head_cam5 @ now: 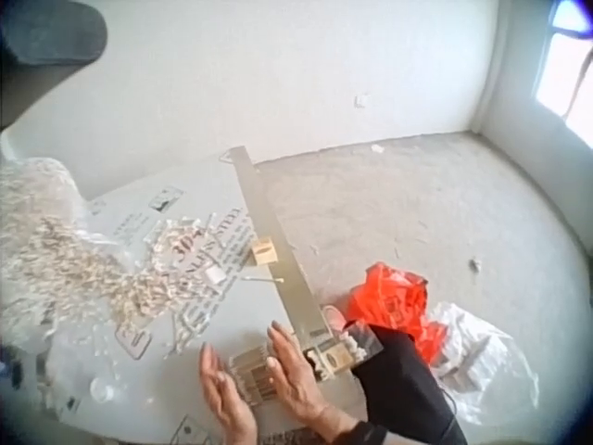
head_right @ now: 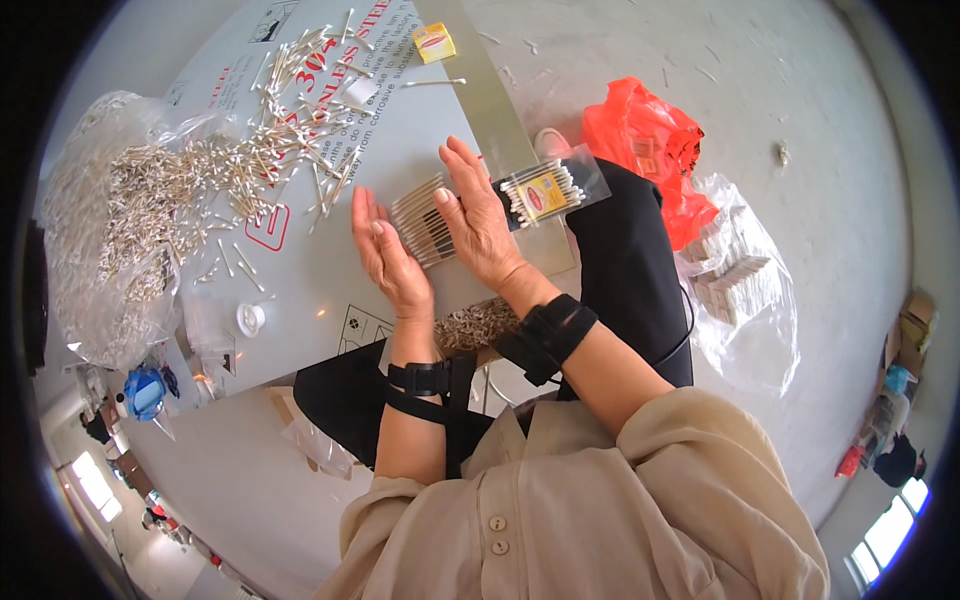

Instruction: Packaging loose cotton swabs into small plastic bags and sealing them.

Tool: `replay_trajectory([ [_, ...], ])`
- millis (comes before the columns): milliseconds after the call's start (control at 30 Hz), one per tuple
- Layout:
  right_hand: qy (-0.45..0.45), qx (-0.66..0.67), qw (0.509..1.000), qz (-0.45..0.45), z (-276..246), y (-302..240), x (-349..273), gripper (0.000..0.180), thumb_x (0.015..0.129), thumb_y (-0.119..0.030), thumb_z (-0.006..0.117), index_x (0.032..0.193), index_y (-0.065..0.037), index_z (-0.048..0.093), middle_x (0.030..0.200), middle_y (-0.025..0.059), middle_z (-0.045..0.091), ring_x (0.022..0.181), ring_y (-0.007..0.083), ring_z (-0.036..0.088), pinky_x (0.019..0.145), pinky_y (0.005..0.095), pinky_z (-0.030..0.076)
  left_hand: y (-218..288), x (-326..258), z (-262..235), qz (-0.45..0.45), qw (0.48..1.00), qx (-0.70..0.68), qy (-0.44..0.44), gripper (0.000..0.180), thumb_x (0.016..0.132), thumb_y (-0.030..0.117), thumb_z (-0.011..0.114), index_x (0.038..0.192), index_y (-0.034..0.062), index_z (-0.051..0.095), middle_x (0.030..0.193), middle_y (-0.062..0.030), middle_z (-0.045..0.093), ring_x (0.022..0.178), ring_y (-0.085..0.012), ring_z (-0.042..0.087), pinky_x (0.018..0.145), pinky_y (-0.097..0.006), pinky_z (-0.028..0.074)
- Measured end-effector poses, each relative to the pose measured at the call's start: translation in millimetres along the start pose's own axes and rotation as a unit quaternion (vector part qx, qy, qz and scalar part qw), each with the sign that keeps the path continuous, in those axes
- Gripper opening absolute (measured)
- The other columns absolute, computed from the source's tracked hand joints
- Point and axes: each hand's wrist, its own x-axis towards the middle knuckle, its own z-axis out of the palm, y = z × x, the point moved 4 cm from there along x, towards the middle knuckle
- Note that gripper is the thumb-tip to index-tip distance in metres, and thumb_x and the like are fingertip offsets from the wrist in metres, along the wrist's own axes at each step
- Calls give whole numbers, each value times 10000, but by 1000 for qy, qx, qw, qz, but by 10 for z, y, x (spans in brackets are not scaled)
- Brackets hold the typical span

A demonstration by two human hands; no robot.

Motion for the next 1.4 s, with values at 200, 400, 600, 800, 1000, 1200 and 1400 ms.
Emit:
replay_trajectory([
  [200,-3,17,1000,23,117,-28,30,449,1041,-212,436,1435,0,398,1540,148,315,1409,227,326,1141,339,282,-60,22,2,-8,1000,-22,-7,612,1039,366,372,1489,-29,245,1539,-216,269,1437,-304,270,1184,-427,197],
  [400,-1,59,998,23,148,-3,25,438,1045,-220,427,1417,11,420,1533,147,328,1400,220,339,1134,336,297,-27,19,-42,-15,996,-91,-19,598,1036,354,385,1485,-21,264,1552,-174,269,1440,-304,264,1190,-430,175],
  [600,36,175,979,100,-137,-32,6,388,1008,-148,508,1360,14,484,1467,120,415,1323,199,436,1110,321,352,127,44,-331,28,990,95,-99,619,967,310,545,1461,10,324,1555,-186,256,1432,-336,268,1169,-455,221],
  [800,-104,-253,962,-8,-408,-295,-285,526,706,45,738,1201,1,566,1239,139,543,1096,307,594,937,356,505,265,-171,-286,120,883,392,-226,827,711,113,783,1427,29,378,1538,-216,261,1403,-408,282,1142,-480,263],
  [1000,-78,-290,953,-50,-292,-261,-277,491,673,10,747,1134,-11,581,1145,164,562,1057,387,574,893,413,496,235,-173,-260,135,872,429,-193,857,685,101,796,1414,7,357,1523,-239,260,1396,-416,283,1132,-523,254],
  [1200,-7,-152,988,-7,-272,-206,-199,455,786,-59,703,1204,13,539,1272,180,521,1110,339,567,945,379,475,109,-215,-314,94,960,239,-113,750,914,300,639,1488,6,256,1554,-223,222,1452,-361,210,1171,-481,187],
  [1400,54,3,998,-30,-29,-50,75,396,1006,-202,503,1337,15,479,1425,201,438,1259,351,488,1044,362,402,-50,45,-138,11,1000,-21,-18,645,1030,361,418,1511,-6,194,1562,-222,202,1465,-301,185,1188,-433,152],
])
